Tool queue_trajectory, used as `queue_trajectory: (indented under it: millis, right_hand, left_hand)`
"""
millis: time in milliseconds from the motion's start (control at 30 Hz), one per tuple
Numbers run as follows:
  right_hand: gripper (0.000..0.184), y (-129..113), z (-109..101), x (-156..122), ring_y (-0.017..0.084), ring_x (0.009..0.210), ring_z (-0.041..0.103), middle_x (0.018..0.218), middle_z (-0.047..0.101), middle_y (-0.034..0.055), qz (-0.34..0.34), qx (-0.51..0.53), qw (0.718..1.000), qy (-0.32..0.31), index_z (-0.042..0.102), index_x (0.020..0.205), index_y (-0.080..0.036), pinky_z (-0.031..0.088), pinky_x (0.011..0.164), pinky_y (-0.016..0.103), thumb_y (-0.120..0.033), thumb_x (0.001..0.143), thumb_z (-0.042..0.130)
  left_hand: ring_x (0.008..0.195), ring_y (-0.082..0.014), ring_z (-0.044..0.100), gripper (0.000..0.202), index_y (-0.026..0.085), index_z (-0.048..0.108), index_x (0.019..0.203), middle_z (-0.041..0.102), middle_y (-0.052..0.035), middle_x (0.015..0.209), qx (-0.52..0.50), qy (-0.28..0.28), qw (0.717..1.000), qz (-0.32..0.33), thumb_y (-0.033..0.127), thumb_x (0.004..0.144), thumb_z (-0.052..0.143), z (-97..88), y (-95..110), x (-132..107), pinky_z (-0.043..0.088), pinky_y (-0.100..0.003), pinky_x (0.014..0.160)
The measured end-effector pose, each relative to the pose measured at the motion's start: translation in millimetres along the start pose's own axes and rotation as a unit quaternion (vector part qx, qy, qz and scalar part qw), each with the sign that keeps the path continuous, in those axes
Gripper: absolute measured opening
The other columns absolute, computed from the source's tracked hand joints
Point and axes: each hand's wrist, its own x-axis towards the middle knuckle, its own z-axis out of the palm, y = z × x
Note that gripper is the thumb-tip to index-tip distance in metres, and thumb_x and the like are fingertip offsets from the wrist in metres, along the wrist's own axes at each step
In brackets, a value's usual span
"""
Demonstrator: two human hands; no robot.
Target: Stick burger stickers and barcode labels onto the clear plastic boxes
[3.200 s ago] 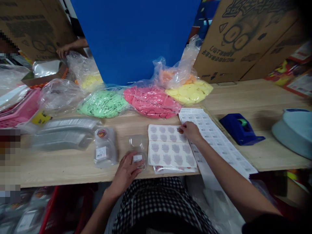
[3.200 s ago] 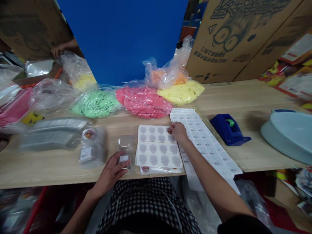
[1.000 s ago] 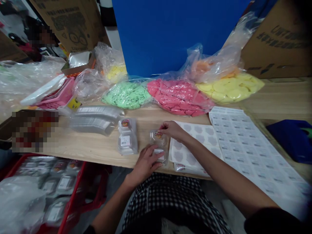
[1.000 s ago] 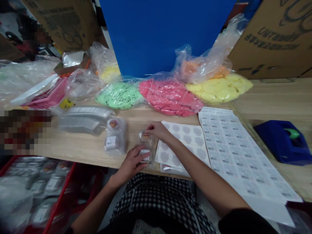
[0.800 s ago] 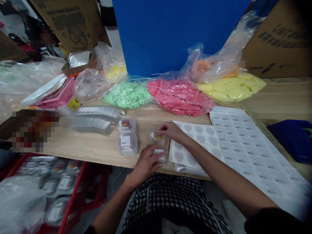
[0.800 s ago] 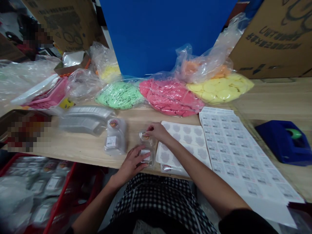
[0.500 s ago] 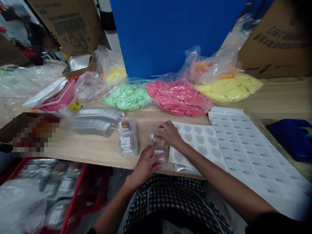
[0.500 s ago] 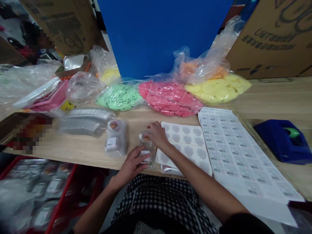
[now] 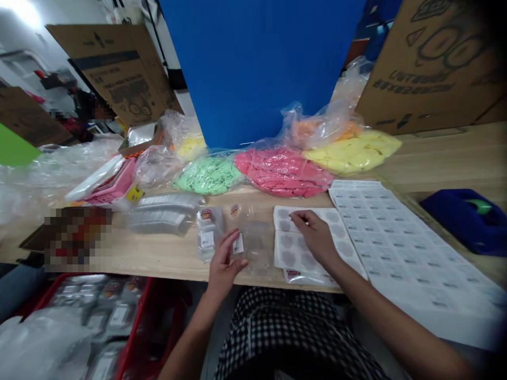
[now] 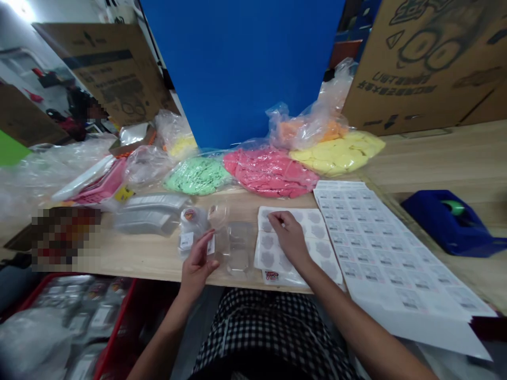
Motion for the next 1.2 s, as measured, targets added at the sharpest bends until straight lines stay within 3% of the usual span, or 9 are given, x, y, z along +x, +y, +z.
queue_trajectory:
  millis: [233,433,733,800,900,1000,1100,1200]
  right_hand:
    - [0.033,7,-25,-17,0.018,0.075,0.054,0.081,0.063,0.0034,0.022,-0.025,0.999,0.012,0.063,0.082,-0.019,0.041,0.069,0.031,-0.050,0.074,0.054]
    - [0.033,20,-62,-33,0.019,0.074,0.054,0.083,0.064,0.0040,0.052,-0.070,0.995,0.050,0.063,0.082,-0.020,0.042,0.071,0.034,-0.051,0.071,0.055]
    - [0.033,39,-119,-64,0.020,0.068,0.053,0.084,0.065,0.0046,0.100,-0.115,0.981,0.123,0.062,0.084,-0.023,0.042,0.070,0.037,-0.052,0.072,0.054]
    - [0.034,47,-132,-72,0.020,0.068,0.054,0.083,0.064,0.0051,0.097,-0.112,0.977,0.152,0.062,0.084,-0.022,0.042,0.070,0.037,-0.053,0.072,0.054]
    - [0.037,64,-157,-85,0.022,0.075,0.057,0.085,0.063,0.0069,0.057,-0.144,0.967,0.204,0.062,0.085,-0.019,0.044,0.067,0.036,-0.053,0.076,0.051]
    - [0.036,81,-184,-100,0.025,0.092,0.059,0.096,0.065,0.0096,-0.038,-0.260,0.943,0.203,0.063,0.092,-0.019,0.044,0.078,0.041,-0.049,0.083,0.044]
    - [0.040,93,-204,-118,0.029,0.112,0.053,0.117,0.061,0.0123,-0.125,-0.383,0.908,0.116,0.057,0.114,-0.021,0.034,0.093,0.050,-0.045,0.086,0.044]
    - [0.058,99,-210,-133,0.032,0.129,0.038,0.136,0.047,0.0134,-0.186,-0.439,0.879,-0.008,0.044,0.132,-0.023,0.024,0.101,0.058,-0.049,0.080,0.054]
  left_hand:
    - [0.132,-0.0263,0.036,0.054,0.025,0.053,0.125,0.044,-0.0079,0.139,0.013,0.072,0.997,-0.015,0.029,0.073,0.070,-49.5,21,8,0.028,-0.040,0.110]
    - [0.129,-0.0239,0.039,0.049,0.025,0.055,0.123,0.046,-0.0083,0.135,0.203,0.028,0.979,0.010,0.030,0.075,0.067,-91.8,12,19,0.027,-0.042,0.110]
    - [0.127,-0.0256,0.042,0.049,0.022,0.055,0.122,0.046,-0.0126,0.135,0.326,-0.075,0.942,-0.036,0.037,0.077,0.063,-103.6,-15,20,0.032,-0.044,0.106]
    - [0.128,-0.0279,0.041,0.052,0.020,0.054,0.122,0.044,-0.0143,0.136,0.352,-0.069,0.933,-0.021,0.040,0.075,0.064,-102.7,-13,19,0.032,-0.046,0.106]
    - [0.130,-0.0301,0.037,0.056,0.019,0.055,0.120,0.044,-0.0146,0.136,0.392,0.000,0.918,0.059,0.040,0.071,0.069,-83.1,0,22,0.029,-0.050,0.107]
    - [0.120,-0.0248,0.048,0.043,0.023,0.058,0.117,0.054,-0.0091,0.127,0.351,0.010,0.931,0.095,0.033,0.076,0.065,-32.8,19,23,0.035,-0.045,0.104]
    - [0.101,-0.0214,0.059,0.026,0.023,0.066,0.102,0.065,-0.0065,0.106,0.220,-0.111,0.969,0.019,0.033,0.079,0.062,39.3,29,15,0.045,-0.037,0.092]
    - [0.083,-0.0193,0.063,0.024,0.020,0.069,0.091,0.069,-0.0060,0.091,0.108,-0.245,0.955,-0.126,0.039,0.079,0.061,110.9,24,-1,0.050,-0.032,0.077]
